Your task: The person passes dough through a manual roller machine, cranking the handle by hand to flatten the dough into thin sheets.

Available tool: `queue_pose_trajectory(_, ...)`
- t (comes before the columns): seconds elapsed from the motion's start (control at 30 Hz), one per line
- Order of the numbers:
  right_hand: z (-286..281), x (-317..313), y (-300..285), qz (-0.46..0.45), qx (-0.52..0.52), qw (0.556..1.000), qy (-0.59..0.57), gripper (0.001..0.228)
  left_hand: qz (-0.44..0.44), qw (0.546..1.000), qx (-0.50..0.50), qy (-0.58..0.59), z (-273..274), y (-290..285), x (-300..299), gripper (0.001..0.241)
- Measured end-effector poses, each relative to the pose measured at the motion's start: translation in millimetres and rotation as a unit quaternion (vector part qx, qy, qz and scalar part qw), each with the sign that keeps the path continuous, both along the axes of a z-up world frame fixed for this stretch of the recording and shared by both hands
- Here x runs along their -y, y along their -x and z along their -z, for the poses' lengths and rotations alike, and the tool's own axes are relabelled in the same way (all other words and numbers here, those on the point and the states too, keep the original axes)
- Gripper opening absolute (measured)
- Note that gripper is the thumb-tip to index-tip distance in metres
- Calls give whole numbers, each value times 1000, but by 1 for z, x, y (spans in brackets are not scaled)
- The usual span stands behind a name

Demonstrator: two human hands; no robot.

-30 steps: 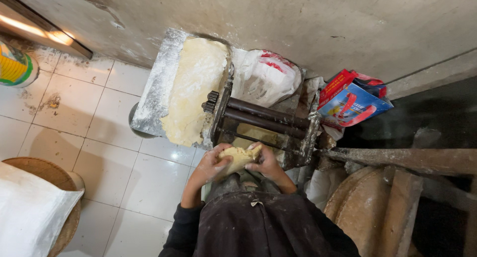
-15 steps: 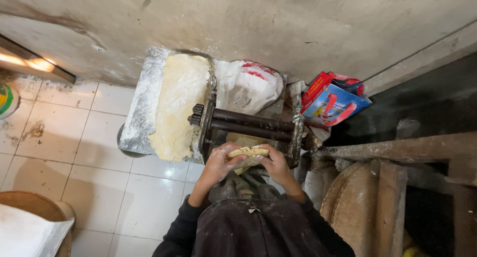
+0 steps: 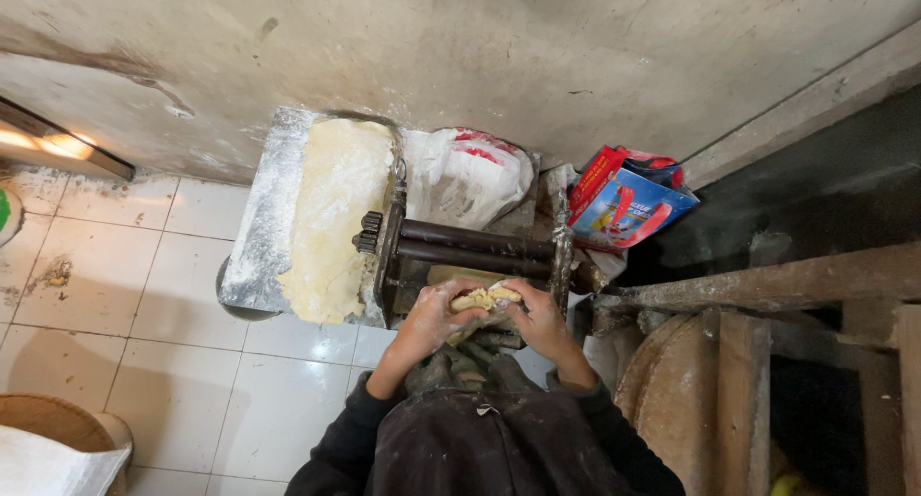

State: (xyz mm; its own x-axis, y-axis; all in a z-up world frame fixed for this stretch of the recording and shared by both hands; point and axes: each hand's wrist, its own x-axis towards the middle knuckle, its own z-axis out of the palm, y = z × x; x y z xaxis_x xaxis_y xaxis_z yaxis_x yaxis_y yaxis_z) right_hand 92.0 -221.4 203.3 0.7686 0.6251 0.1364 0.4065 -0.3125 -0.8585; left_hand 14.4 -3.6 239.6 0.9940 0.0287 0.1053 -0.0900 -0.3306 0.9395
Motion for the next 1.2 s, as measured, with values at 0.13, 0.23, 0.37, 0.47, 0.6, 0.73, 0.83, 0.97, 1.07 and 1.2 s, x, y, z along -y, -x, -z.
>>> queue_pose_trajectory(0.13,-12,0,5,1,-36,999,36,28,9,1000,6,-18,-3,1,5,33)
queue_pose_trajectory(0.23,-23,1,6,-52,-50,996,47,27,-22,996,15,-90,-4,5,7,25)
queue_pose_trajectory(0.37,-35,1,5,-86,57,993,48,25,-19,989,63,-132,-4,8,8,16)
queue_pose_trajectory(0.47,-41,-2,5,-94,82,990,59,22,-4,989,66,-131,-3,8,6,13)
queue_pose_trajectory(0.6,-45,-6,4,-81,74,991,80,18,13,992,52,-115,2,6,8,17)
queue_pose_trajectory(0.73,-46,-7,5,-70,40,993,82,16,49,996,55,-60,10,0,15,35)
queue_pose_trajectory(0.83,-46,-8,5,-65,40,994,84,19,60,997,58,-9,11,-3,19,43)
queue_pose_trajectory(0.97,-40,0,3,-87,-17,994,61,25,54,995,37,-71,11,-6,16,32)
queue_pose_trajectory(1.07,-31,8,-1,-91,-17,996,9,31,29,986,78,-144,8,-9,13,23)
queue_pose_trajectory(1.2,-13,13,-7,-65,41,997,-9,23,50,981,128,-139,8,-13,12,19)
